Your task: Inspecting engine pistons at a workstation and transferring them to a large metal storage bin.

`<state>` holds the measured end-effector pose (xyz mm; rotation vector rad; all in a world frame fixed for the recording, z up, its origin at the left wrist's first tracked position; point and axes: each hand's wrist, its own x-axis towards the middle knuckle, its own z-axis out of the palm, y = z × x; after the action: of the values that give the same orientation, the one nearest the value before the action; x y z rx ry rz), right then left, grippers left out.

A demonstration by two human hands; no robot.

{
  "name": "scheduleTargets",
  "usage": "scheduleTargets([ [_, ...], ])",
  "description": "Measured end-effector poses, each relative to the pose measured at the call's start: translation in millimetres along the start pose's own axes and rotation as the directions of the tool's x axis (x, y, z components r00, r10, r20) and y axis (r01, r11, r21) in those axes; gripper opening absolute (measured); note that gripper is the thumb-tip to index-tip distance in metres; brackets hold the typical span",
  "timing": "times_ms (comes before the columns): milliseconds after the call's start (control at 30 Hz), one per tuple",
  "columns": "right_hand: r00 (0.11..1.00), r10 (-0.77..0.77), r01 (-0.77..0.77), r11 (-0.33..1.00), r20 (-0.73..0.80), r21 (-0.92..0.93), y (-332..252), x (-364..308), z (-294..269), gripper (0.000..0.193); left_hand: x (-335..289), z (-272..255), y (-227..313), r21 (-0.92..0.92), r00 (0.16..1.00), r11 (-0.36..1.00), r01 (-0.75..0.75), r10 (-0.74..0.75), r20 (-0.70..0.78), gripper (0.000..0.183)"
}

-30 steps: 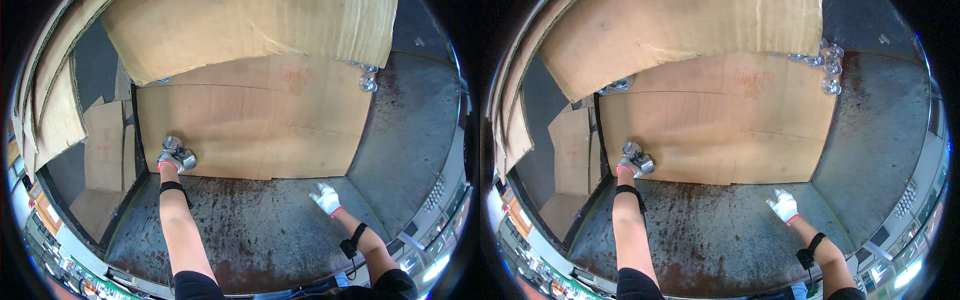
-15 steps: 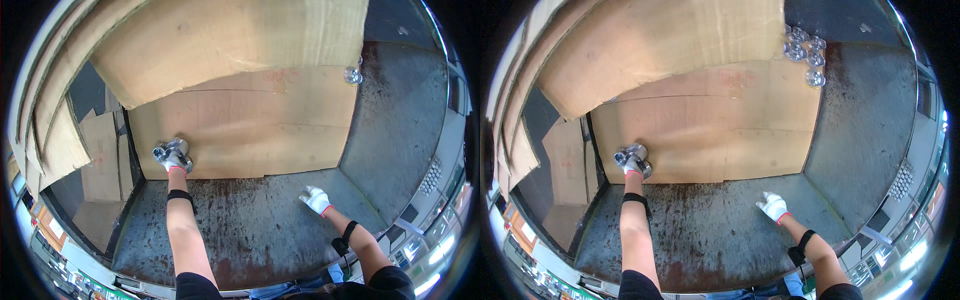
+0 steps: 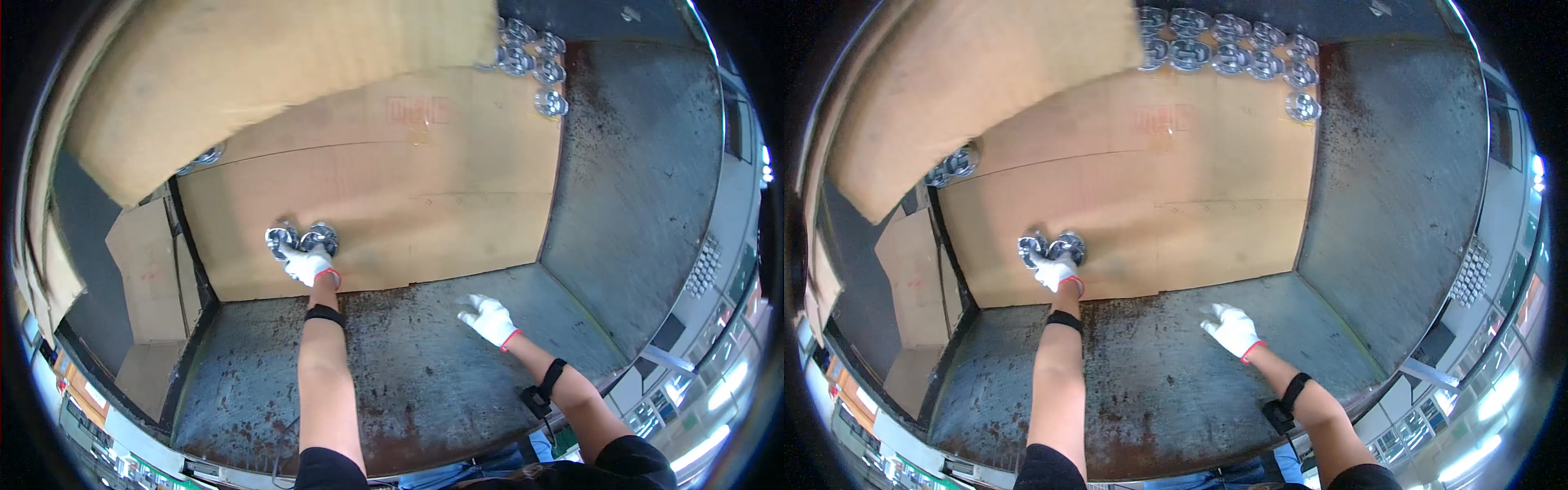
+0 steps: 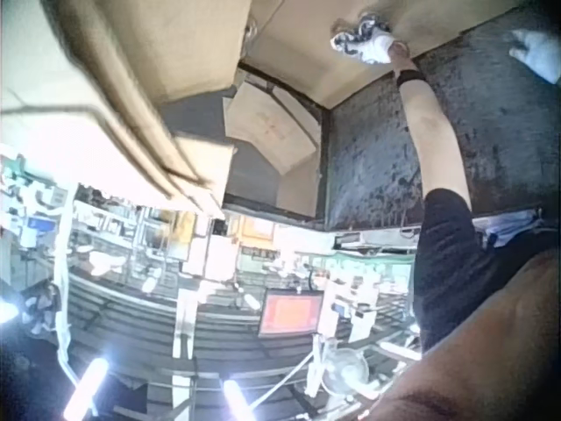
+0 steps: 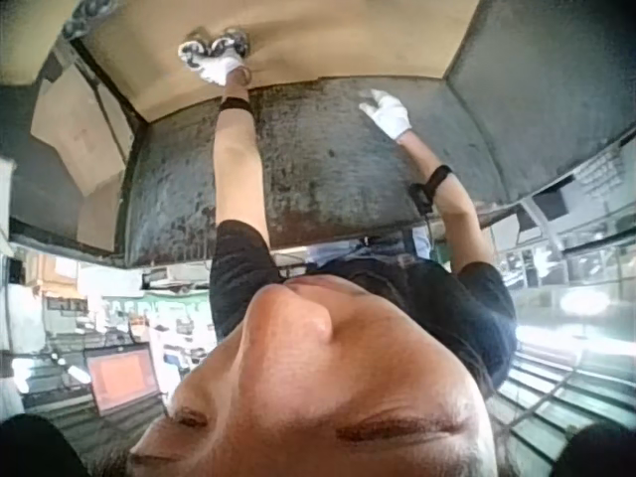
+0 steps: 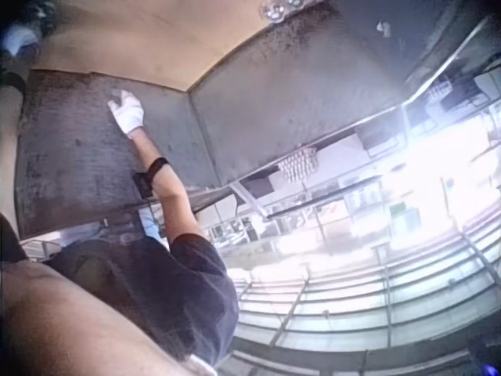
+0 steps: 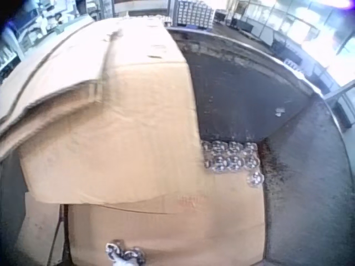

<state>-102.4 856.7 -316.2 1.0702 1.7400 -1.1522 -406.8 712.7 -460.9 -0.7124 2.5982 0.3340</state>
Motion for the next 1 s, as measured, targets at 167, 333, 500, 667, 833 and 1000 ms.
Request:
scheduleTargets([
  [167, 1.0, 0.004, -0.004, 0.999, 0.0, 0.037, 14.0, -3.2, -0.2, 0.044, 16.3, 22.6, -10.8, -0.167, 1.0, 0.986, -0.014, 0.014, -0.002, 0.073],
  [333, 0.994, -0.108, 0.11, 0.991, -0.026, 0.081, 0.3, -43.0, -25.4, 0.043, 21.4, -11.2, -22.0, -0.566, 0.966, 0.824, -0.028, 0.168, 0.196, 0.059],
  [500, 0.978, -0.185, 0.184, 0.983, -0.093, -0.02, -12.8, -107.4, -85.1, 0.041, -111.5, -124.0, 24.3, -0.723, 0.495, 0.454, 0.521, 0.53, 0.689, 0.047],
  [667, 0.919, -0.391, 0.39, 0.92, -0.052, -0.023, -38.3, -167.5, -96.0, 0.041, -251.1, -294.9, 32.9, -0.844, 0.687, 0.462, 0.272, 0.521, 0.507, 0.054],
  [833, 0.824, -0.526, 0.532, 0.846, 0.209, 0.033, -89.2, -231.7, -68.3, 0.056, -319.5, -368.2, -69.2, -0.808, 0.803, 0.543, -0.229, 0.575, 0.159, 0.063],
  [1000, 0.651, -0.715, 0.741, 0.527, 0.254, -0.415, -93.2, -247.9, -19.4, 0.071, -357.9, -399.4, -205.9, -0.522, 0.908, 0.827, -0.209, 0.362, 0.21, 0.066],
])
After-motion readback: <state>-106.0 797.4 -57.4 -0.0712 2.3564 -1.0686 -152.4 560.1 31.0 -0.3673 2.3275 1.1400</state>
